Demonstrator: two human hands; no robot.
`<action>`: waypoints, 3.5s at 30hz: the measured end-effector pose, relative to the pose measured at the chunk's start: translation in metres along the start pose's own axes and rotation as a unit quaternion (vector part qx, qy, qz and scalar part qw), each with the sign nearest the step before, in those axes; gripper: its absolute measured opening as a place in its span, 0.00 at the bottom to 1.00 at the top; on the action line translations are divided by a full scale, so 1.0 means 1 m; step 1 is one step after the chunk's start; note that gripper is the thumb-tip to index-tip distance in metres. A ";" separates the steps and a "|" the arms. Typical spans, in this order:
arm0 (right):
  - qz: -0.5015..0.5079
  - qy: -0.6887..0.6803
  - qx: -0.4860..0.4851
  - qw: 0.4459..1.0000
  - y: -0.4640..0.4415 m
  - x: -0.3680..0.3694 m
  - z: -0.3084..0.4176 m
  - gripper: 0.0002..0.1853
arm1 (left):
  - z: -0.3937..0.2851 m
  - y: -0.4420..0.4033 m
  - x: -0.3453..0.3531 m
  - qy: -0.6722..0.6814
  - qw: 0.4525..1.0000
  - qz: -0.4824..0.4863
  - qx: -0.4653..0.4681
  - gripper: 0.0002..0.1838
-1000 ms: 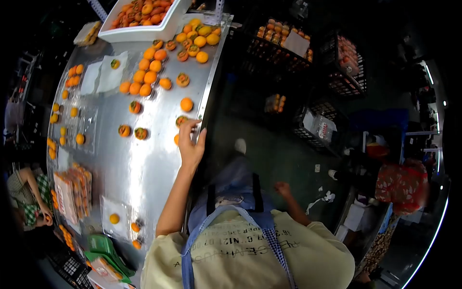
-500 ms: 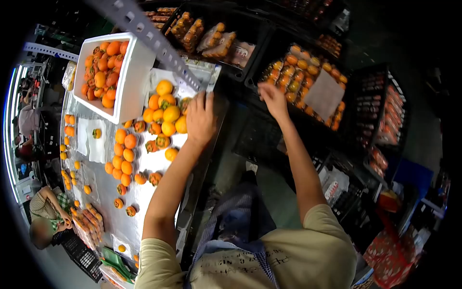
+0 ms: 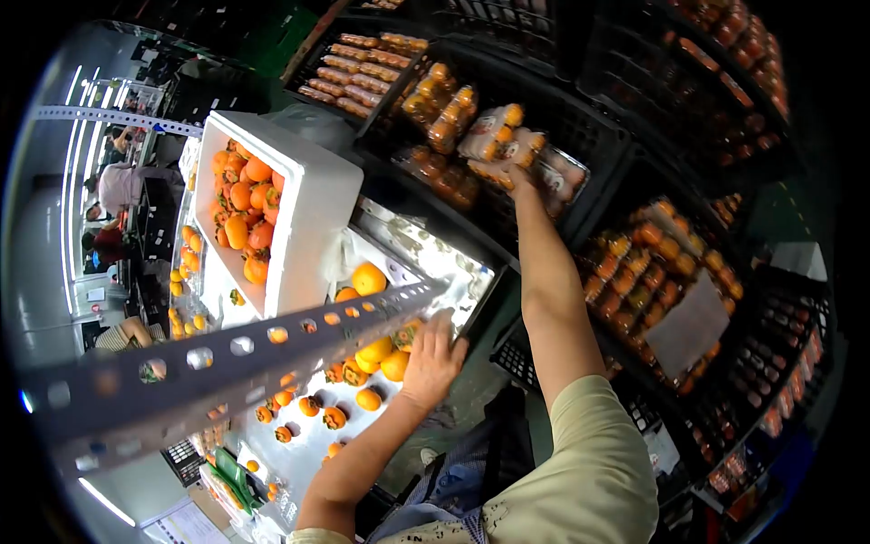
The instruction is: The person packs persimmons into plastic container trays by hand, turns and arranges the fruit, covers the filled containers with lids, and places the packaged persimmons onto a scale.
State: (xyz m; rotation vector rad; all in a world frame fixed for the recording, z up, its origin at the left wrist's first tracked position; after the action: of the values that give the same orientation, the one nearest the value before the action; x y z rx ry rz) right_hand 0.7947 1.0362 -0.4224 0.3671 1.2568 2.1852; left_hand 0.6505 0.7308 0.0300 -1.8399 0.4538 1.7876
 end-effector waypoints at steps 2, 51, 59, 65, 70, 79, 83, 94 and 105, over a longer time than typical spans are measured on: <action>0.079 -0.060 0.056 0.993 -0.024 0.017 -0.017 0.30 | 0.000 -0.002 -0.001 -0.003 1.000 -0.012 0.003 0.12; 0.590 0.172 -0.056 0.787 0.891 -0.077 -0.504 0.34 | 0.105 0.709 -0.148 0.710 0.059 -0.560 -0.423 0.27; 0.511 0.317 0.159 0.783 0.911 -0.021 -0.581 0.29 | 0.121 0.782 -0.161 0.604 0.053 -0.667 -0.434 0.30; 0.593 0.356 0.078 0.718 0.904 0.009 -0.586 0.30 | 0.118 0.792 -0.142 0.629 0.014 -0.669 -0.396 0.31; 0.640 0.338 0.010 0.690 0.918 0.026 -0.583 0.38 | 0.142 0.798 -0.158 0.654 0.071 -0.642 -0.395 0.36; 0.597 0.242 -0.042 0.764 0.940 0.016 -0.578 0.39 | 0.186 0.800 -0.159 0.740 0.100 -0.542 -0.386 0.42; 0.577 0.219 -0.069 0.784 0.939 0.003 -0.582 0.39 | 0.197 0.795 -0.157 0.783 0.139 -0.492 -0.355 0.41; 0.456 0.215 -0.740 0.446 1.059 -0.036 -0.550 0.21 | 0.236 0.744 -0.190 0.886 -0.133 -0.411 -0.169 0.23; 0.257 0.263 -0.802 0.471 1.054 -0.036 -0.566 0.43 | 0.256 0.768 -0.222 0.912 -0.114 -0.394 -0.010 0.20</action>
State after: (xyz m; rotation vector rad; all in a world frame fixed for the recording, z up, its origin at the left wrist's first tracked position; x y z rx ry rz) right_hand 0.1694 0.2178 0.1878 -0.8802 -1.3092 2.9145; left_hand -0.0177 0.2370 0.1471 1.9575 0.1716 2.6284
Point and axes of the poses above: each hand's wrist, its own y-axis away from the middle knuckle, its own x-axis out of the palm, z = x × y, the point moved 10 cm from there along -y, towards the middle knuckle, and after that the axes turned 13 degrees about -z, right-handed, at the moved point
